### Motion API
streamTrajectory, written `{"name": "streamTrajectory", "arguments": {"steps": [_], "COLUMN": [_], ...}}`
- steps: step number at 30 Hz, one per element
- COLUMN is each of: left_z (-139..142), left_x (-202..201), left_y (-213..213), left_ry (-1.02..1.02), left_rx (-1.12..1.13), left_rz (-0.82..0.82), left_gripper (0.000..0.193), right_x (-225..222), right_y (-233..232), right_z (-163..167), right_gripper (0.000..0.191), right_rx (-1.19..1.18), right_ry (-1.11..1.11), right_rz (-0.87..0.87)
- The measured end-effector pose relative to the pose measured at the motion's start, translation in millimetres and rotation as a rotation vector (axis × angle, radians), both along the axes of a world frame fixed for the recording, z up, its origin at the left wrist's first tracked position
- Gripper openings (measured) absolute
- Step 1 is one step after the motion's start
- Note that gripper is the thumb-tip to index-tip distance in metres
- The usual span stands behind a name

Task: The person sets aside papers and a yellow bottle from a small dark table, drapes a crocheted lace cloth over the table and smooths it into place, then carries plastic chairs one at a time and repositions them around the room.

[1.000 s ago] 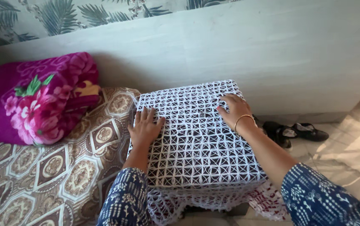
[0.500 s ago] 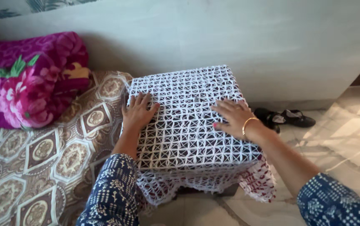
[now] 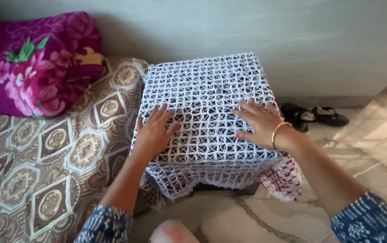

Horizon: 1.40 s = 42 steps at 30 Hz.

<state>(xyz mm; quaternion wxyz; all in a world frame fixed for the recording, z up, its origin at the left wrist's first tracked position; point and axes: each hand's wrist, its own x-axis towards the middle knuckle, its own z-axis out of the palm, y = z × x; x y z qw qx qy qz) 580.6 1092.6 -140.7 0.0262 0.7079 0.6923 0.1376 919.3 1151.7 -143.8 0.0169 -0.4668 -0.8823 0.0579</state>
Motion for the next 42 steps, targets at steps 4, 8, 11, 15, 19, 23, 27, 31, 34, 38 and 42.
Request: {"name": "streamTrajectory", "arguments": {"steps": [4,8,11,15,19,23,27,31,34,38,42], "left_z": [-5.3,-12.5,-17.1,-16.2,-12.2,-16.9,-29.9,-39.5,-42.1,-48.1,-58.2], "left_x": [20.2,40.0,44.9,38.9,37.0,46.7,47.6,30.5,10.1,-8.5,-14.9], "left_y": [-32.3,-46.3,-47.9,-39.7,-25.8,-6.9,8.4,13.2,12.2,10.5,2.1], "left_ry": [0.035,0.133,0.166,0.019,0.044,0.109,0.130,-0.078,-0.105,-0.005,0.016], "left_rx": [-0.095,-0.050,-0.020,0.025,-0.078,-0.186,-0.182,-0.026,0.016,0.012,0.064], "left_rz": [-0.031,-0.005,-0.015,-0.108,0.032,0.055,-0.076,-0.180,-0.023,0.127,0.088], "left_gripper": [0.065,0.071,0.074,0.073,0.074,0.080,0.083,0.082,0.077,0.072,0.068], "right_x": [-3.0,4.5,10.3,17.2,28.9,39.8,40.7,28.4,18.3,15.7,14.8], "right_y": [-28.8,-44.3,-47.7,-42.0,-33.6,-37.5,-40.4,-41.5,-45.9,-49.2,-48.0], "right_z": [-16.3,-26.5,-30.1,-33.3,-40.1,-51.9,-55.1,-55.7,-62.8,-74.0,-79.1], "right_gripper": [0.071,0.061,0.059,0.062,0.066,0.073,0.071,0.073,0.066,0.054,0.054], "right_rx": [0.069,0.301,0.289,0.244,0.205,0.054,0.186,0.303,0.363,0.425,0.406], "right_ry": [0.087,0.175,0.260,0.320,0.302,0.484,0.338,0.298,0.383,0.567,0.608], "right_rz": [0.073,-0.024,-0.082,-0.101,-0.151,-0.278,-0.297,-0.224,-0.183,-0.153,-0.168]}}
